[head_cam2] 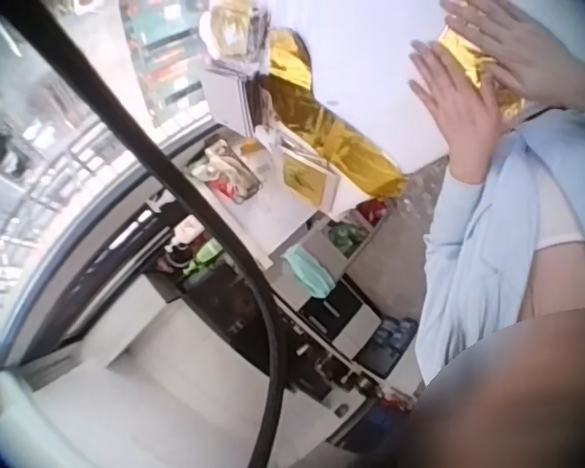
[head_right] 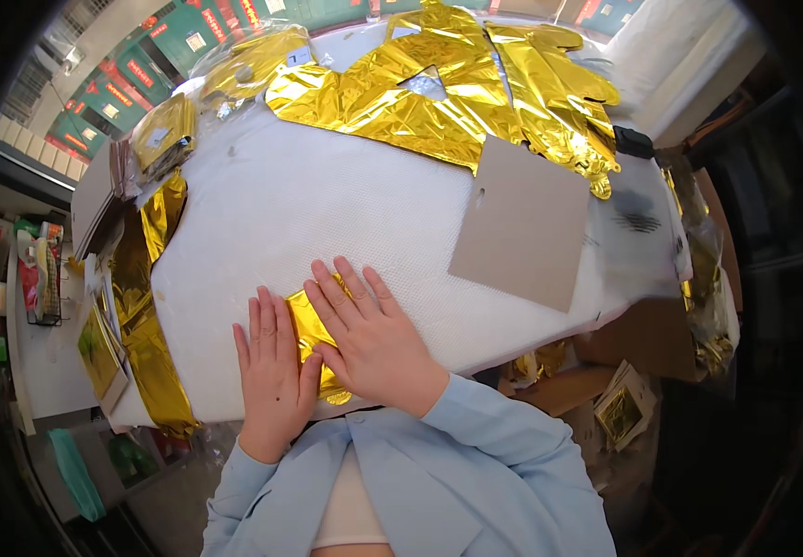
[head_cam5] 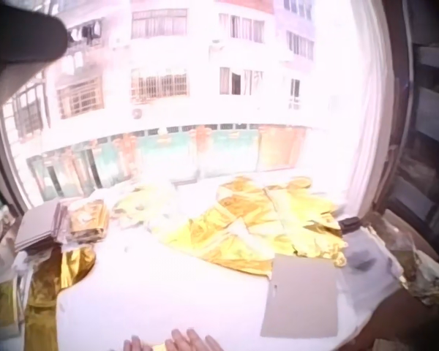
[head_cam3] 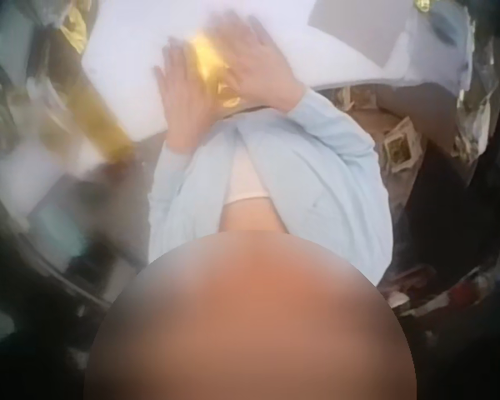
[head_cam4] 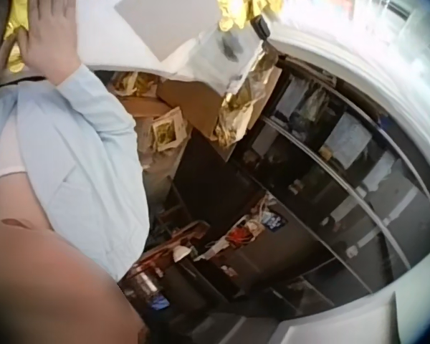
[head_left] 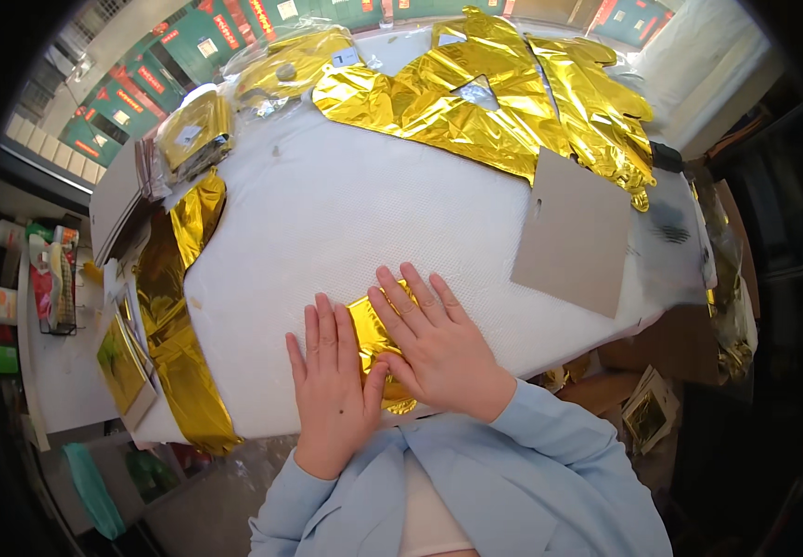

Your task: The person folds a gold foil balloon by hand, places it onto a cardboard backing, and slides both into a plastic sleeve. They then unfold a larger gold foil balloon, refold it into a smaller shape, and place it onto another cardboard backing.

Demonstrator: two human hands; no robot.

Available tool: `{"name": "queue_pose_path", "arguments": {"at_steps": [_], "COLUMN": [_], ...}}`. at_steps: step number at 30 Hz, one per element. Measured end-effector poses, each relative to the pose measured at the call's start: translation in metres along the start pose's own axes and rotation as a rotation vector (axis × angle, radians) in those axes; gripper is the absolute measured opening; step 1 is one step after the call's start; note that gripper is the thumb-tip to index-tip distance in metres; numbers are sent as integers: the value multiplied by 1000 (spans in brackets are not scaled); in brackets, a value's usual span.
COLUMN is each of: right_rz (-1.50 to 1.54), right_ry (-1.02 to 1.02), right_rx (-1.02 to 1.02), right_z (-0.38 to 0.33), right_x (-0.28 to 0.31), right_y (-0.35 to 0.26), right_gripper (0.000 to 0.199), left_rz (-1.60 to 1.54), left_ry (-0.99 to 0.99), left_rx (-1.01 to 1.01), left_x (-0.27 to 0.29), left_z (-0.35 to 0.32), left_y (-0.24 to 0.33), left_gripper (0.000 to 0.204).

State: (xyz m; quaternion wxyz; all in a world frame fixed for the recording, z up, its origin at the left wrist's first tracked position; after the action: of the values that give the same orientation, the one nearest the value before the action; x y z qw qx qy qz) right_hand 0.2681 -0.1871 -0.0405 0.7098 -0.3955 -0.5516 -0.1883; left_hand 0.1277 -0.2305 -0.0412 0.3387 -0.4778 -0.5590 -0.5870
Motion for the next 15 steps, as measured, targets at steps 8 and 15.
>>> {"name": "queue_pose_path", "arguments": {"at_steps": [8, 15], "right_rz": [61, 23], "right_ry": [13, 75], "right_rx": [-19, -97], "right_z": [-1, -2], "right_x": [-2, -1], "right_y": [2, 8], "right_gripper": [75, 76], "left_rz": [96, 75], "left_ry": [25, 56], "left_rx": [21, 20], "left_x": [-5, -4], "left_z": [-2, -1], "left_y": [-4, -2], "left_gripper": [80, 81]}}
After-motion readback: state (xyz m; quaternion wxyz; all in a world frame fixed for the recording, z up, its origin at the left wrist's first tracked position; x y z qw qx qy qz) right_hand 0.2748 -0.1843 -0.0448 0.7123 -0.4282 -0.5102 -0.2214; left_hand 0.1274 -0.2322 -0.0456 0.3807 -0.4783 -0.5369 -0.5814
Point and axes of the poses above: each hand's wrist, its own z-axis towards the middle knuckle, its own x-axis out of the back of the hand, y = z × x, the point moved 6 cm from there along z, towards the middle knuckle, and after that the axes turned 5 degrees about -y, right-handed, at the moved point
